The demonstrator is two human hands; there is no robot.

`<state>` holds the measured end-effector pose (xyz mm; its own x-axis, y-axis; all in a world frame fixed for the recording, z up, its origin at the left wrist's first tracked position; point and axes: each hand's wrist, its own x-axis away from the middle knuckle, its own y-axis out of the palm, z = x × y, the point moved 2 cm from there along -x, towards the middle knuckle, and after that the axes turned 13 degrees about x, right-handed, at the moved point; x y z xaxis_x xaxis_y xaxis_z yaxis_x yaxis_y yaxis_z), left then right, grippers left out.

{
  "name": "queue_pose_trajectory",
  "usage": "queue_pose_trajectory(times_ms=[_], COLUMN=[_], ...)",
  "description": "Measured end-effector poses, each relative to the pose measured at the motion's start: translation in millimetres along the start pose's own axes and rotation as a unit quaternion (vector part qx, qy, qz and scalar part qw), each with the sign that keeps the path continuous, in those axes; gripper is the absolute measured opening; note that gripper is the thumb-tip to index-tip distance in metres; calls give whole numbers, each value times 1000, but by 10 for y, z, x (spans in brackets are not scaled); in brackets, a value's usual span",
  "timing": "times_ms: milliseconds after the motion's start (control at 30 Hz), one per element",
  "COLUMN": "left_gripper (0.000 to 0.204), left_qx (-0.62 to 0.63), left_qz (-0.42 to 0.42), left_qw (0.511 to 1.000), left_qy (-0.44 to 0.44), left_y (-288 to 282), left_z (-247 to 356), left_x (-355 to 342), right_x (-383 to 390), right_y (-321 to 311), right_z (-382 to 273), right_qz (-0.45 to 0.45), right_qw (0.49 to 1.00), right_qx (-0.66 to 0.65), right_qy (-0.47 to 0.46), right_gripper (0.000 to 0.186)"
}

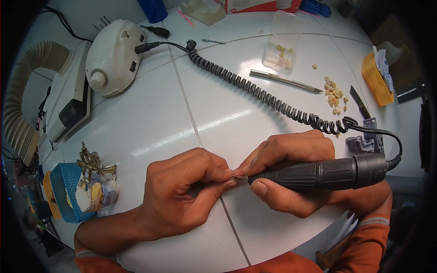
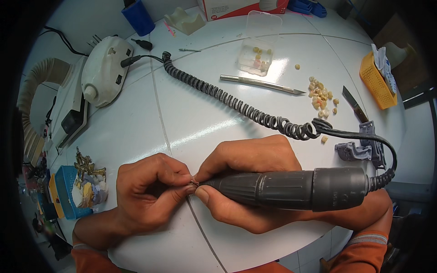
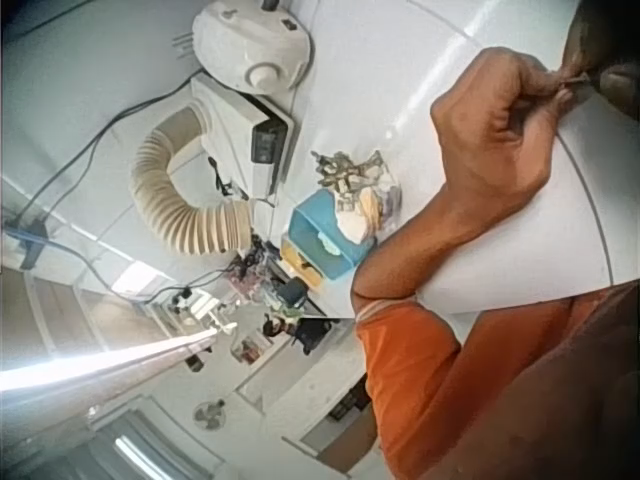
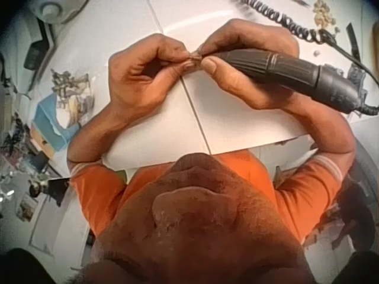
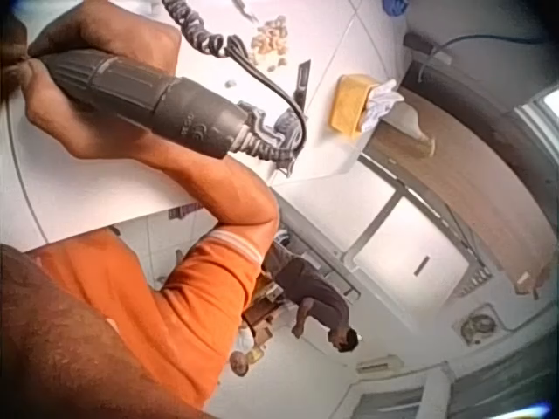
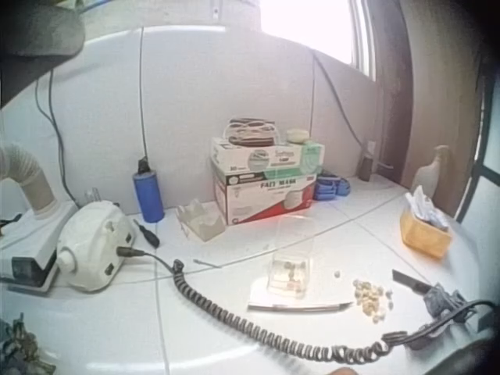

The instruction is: Polishing a small dental prosthetic or crown using a handheld rotary tool.

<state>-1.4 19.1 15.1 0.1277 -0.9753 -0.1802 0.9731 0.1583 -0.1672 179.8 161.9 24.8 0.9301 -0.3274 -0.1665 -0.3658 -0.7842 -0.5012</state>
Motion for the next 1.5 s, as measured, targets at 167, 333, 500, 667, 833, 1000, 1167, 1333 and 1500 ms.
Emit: queue_pose_trajectory(times_ms=[167, 333, 500, 667, 833, 1000, 1167, 1333, 1500], left_gripper=[16, 15, 15, 16, 16, 16, 19, 19, 18], left_qx=[-9, 5, 0, 8, -2, 2, -30, -107, -112], left_qz=[-12, -4, -7, -4, -13, -5, 43, 3, -6], left_qw=[1000, 1000, 1000, 1000, 1000, 1000, 997, 990, 990], left_qy=[0, 0, -1, -7, 7, 4, 59, 92, 89], left_y=[5, -5, 2, 9, 9, -15, -9, -25, -14], left_z=[4, -13, 0, -6, 0, -25, -36, 78, 72], left_x=[-13, -3, -11, -5, -26, 8, -12, -46, -41], right_x=[43, 26, 20, 27, 20, 29, -19, -35, -40], right_y=[64, 108, 81, 105, 72, -51, -76, -86, -88], right_z=[63, 63, 75, 85, 78, -10, 39, 93, 92], right_qz=[73, 100, 91, 97, 85, 2, 71, 84, 77], right_qw=[997, 994, 994, 994, 995, 1000, 957, 941, 945], right_qx=[18, 20, 25, 22, 23, 13, -235, -290, -282], right_qy=[-12, -46, -49, -49, -48, 3, 155, 156, 149], right_gripper=[14, 15, 14, 14, 15, 19, 31, 29, 28])
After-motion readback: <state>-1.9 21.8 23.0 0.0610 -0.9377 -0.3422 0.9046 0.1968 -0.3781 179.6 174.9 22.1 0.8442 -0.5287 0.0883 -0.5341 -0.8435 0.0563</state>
